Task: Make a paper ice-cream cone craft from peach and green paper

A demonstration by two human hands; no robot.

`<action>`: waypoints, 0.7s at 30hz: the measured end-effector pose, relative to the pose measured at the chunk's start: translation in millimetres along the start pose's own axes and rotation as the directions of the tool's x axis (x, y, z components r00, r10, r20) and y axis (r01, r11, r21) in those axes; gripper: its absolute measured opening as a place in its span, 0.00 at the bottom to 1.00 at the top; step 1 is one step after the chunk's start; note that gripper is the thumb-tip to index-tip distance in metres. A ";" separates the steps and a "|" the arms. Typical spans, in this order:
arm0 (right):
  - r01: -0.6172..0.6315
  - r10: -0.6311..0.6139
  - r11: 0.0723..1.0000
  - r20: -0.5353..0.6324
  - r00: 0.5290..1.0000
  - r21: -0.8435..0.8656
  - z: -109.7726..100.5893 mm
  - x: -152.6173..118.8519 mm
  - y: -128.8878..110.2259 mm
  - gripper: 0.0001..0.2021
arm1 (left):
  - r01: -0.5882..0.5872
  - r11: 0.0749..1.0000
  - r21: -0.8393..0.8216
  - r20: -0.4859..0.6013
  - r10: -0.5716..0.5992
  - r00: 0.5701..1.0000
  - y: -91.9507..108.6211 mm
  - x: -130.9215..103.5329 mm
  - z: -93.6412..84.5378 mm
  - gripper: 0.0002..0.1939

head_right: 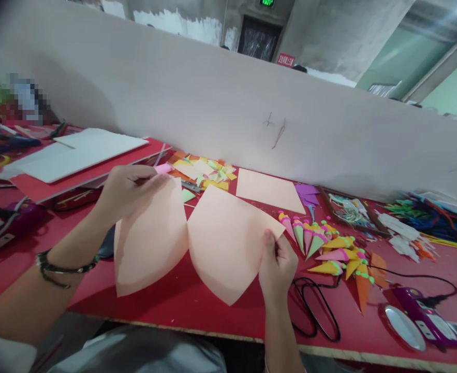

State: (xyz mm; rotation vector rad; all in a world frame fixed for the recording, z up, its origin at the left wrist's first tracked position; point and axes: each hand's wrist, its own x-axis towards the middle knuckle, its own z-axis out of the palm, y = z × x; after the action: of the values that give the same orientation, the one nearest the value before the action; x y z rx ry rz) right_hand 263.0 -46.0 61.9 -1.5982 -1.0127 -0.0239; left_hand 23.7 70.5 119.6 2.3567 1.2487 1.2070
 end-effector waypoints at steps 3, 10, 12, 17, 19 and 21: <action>-0.012 0.011 1.000 0.016 1.000 0.006 0.1 -2.1 4.6 0.18 | 0.034 0.998 -0.057 -0.059 -0.037 0.998 -7.5 -0.7 -0.7 0.14; -0.152 0.107 0.980 0.310 0.945 0.127 -9.0 -19.2 19.5 0.16 | 0.329 0.932 -0.154 -0.062 -0.341 0.938 -43.2 -54.3 -24.0 0.28; -0.229 0.171 0.968 0.405 0.898 0.101 -11.7 -25.7 22.3 0.17 | 0.542 0.780 -0.313 0.064 -0.552 0.832 -54.6 -80.4 -27.0 0.34; -0.312 0.261 0.948 0.417 0.870 0.057 -11.3 -33.5 23.2 0.17 | 0.811 0.292 -0.507 0.401 -0.754 0.521 -55.3 -118.2 -8.9 0.26; -0.290 0.254 0.954 0.317 0.914 0.073 -7.7 -33.5 21.9 0.17 | 0.794 0.245 -0.557 0.409 -0.751 0.519 -45.3 -116.8 1.1 0.22; -0.246 0.229 0.966 0.180 0.957 0.076 -3.3 -33.0 20.7 0.18 | 0.751 0.303 -0.586 0.323 -0.763 0.560 -35.5 -110.6 7.7 0.20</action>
State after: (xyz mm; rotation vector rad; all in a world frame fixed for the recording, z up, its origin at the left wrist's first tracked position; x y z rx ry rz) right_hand 256.6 -66.6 29.4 -1.6420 -0.9289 0.3271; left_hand -25.1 9.0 33.6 0.9550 1.3463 1.0350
